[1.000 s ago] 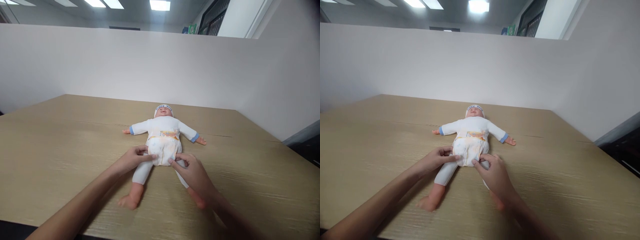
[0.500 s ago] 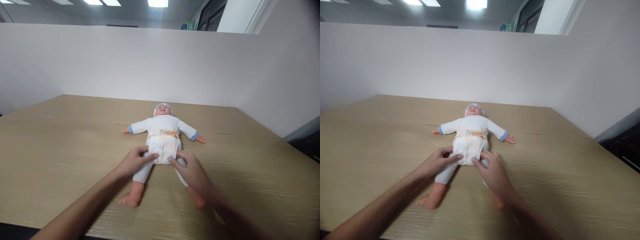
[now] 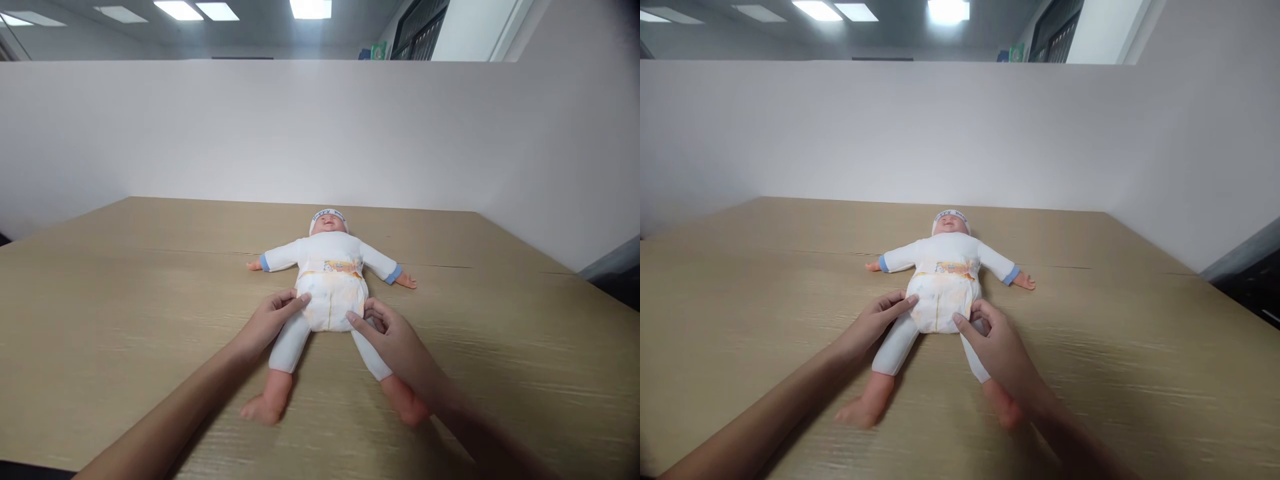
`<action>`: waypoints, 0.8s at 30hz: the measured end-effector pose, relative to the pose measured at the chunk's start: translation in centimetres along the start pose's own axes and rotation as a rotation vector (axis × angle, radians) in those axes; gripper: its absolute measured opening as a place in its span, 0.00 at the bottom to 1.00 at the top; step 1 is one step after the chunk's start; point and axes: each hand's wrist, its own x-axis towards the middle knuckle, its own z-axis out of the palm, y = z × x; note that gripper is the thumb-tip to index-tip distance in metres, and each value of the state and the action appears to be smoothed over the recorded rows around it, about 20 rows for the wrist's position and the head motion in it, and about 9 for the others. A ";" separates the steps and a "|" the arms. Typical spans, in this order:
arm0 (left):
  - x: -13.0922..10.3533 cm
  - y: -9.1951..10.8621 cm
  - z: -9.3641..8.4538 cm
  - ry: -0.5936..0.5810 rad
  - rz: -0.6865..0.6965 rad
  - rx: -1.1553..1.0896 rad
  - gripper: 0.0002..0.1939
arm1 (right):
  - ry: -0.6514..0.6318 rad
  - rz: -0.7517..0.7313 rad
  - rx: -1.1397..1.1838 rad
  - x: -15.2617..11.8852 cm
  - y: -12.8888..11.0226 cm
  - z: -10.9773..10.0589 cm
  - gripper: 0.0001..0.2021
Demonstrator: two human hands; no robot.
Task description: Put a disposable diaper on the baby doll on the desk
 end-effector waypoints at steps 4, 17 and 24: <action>0.4 -0.7 -0.3 0.066 0.052 0.023 0.24 | 0.153 -0.069 -0.185 -0.6 -0.6 0.0 0.19; -0.1 -1.0 -0.6 0.366 0.402 0.557 0.16 | 0.219 -0.033 -0.244 -0.7 -0.6 -0.2 0.21; 3.2 -2.0 -1.3 0.374 0.548 0.435 0.15 | 0.397 -0.253 -0.058 3.5 2.3 -1.5 0.19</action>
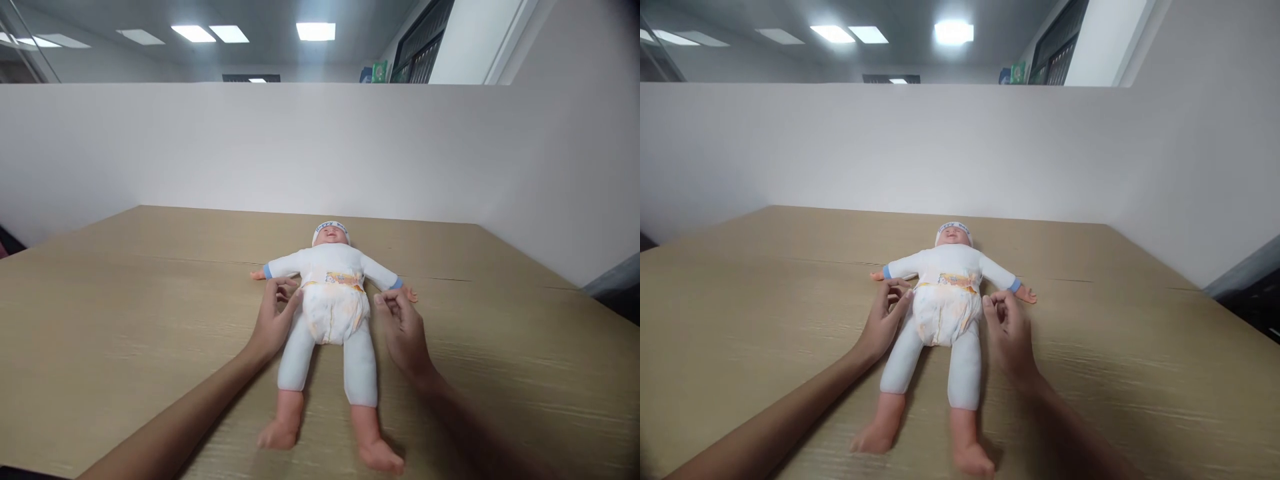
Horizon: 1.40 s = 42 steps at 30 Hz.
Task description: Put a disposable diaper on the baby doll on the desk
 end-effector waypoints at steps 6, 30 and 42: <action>5.7 -1.6 1.6 -0.074 -0.068 -0.122 0.23 | -0.135 -0.098 0.027 5.8 2.9 2.4 0.19; 8.5 -4.8 -4.6 -0.031 0.184 0.754 0.26 | 0.003 -0.434 -0.635 10.3 7.4 -2.1 0.21; 7.1 -1.1 -2.5 -0.162 0.028 0.846 0.24 | -0.153 -0.141 -0.612 7.3 2.9 0.9 0.16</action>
